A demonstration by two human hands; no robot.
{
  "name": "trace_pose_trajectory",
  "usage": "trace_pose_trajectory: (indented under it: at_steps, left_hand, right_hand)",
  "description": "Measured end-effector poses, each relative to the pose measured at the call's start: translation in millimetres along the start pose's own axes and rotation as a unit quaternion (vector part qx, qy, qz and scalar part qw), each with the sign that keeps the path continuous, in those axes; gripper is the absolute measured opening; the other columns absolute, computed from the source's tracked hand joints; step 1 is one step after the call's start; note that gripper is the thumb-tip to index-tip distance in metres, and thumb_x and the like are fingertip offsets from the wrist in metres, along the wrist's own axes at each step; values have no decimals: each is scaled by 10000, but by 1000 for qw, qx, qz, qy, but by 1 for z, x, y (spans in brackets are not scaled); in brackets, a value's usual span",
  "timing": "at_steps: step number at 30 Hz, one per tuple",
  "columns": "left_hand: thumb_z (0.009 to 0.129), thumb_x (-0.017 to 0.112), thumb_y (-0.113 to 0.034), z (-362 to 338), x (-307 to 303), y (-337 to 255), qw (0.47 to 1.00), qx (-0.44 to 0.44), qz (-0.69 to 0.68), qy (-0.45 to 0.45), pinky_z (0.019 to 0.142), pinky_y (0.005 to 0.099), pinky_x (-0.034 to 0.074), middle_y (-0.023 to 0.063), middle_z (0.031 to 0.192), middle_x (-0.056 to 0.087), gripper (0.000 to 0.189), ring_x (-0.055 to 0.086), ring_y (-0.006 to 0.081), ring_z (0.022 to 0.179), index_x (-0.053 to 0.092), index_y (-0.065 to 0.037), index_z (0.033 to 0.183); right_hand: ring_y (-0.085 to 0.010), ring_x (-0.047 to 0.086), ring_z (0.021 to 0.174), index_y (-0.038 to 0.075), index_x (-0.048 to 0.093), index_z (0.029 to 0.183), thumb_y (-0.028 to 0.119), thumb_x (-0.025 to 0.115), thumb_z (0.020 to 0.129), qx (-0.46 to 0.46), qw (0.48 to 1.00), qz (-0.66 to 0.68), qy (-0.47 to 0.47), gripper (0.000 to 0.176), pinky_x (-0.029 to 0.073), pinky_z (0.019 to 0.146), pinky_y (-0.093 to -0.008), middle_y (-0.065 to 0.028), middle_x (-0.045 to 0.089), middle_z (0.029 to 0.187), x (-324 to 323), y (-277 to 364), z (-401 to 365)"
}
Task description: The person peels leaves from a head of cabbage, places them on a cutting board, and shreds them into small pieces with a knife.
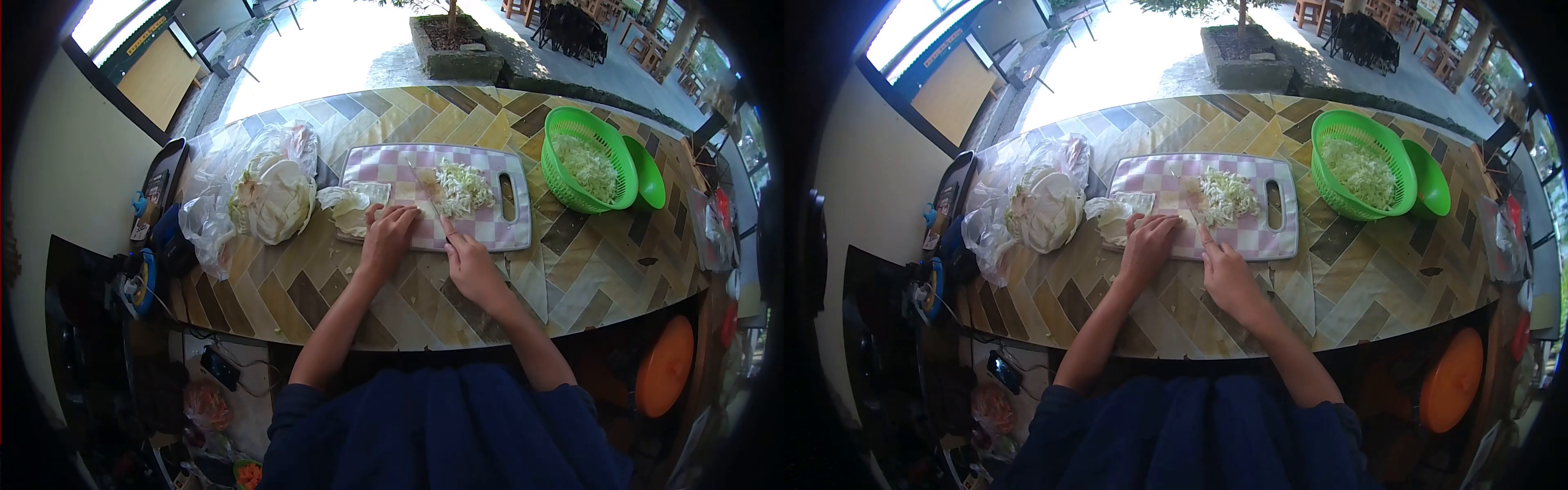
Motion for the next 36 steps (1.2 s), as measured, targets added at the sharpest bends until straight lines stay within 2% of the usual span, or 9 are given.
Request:
trace_pose_trajectory:
  at_steps: [3, 9, 16, 22, 28, 36]
  left_hand:
    - [843, 620, -108, -4, -5, -8, 999, 39, 26, -7, 1015, 416, 285, 18, 1115, 672, 212, 619, 153, 1063, 671, -115, 1049]
    - [854, 617, -120, -7, -6, -14, 996, 59, 65, 3, 1052, 433, 237, 1, 1120, 661, 219, 612, 141, 1078, 657, -118, 1069]
    - [865, 614, -125, -7, -7, -11, 998, 46, 38, -2, 1061, 448, 224, -5, 1128, 668, 225, 601, 138, 1108, 660, -117, 1085]
    - [872, 616, -131, -7, -5, -8, 999, 39, 29, -2, 1070, 459, 215, -2, 1118, 669, 228, 605, 141, 1096, 660, -122, 1096]
    - [891, 614, -142, -8, -9, -9, 999, 30, 5, -17, 1079, 465, 211, 5, 1109, 670, 196, 615, 153, 1079, 658, -115, 1080]
    - [881, 619, -138, -9, -10, -13, 1000, 28, 15, -2, 1097, 465, 193, 25, 1133, 669, 180, 609, 172, 1113, 665, -110, 1052]
  right_hand:
    - [-426, 582, 858, 101, 371, 1464, 105, 479, 952, -13, 1000, 17, 3, 523, 470, 792, -473, -253, 563, 924, 1, 6, -5]
    - [-421, 587, 872, 108, 357, 1472, 109, 486, 952, -13, 999, 19, 26, 536, 476, 802, -472, -245, 555, 962, 8, 12, -15]
    - [-423, 588, 880, 83, 360, 1465, 106, 469, 955, -12, 999, 5, 52, 522, 479, 807, -475, -250, 555, 968, 9, 12, -12]
    - [-428, 581, 894, 61, 370, 1455, 61, 477, 936, 6, 999, 16, 33, 530, 465, 808, -469, -263, 582, 959, 19, 4, 7]
    - [-432, 593, 879, 68, 356, 1462, 110, 458, 957, 3, 999, -19, 43, 517, 478, 809, -479, -262, 569, 975, 12, 1, -6]
    - [-430, 597, 869, 91, 348, 1471, 121, 464, 959, -19, 999, 8, 26, 526, 488, 794, -479, -252, 569, 978, 8, 9, -8]
Point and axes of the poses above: each hand's wrist, its own z-axis towards the middle knuckle, its own x-axis out of the palm, y = z × x, the point moved 10 cm from there along z, towards the middle knuckle
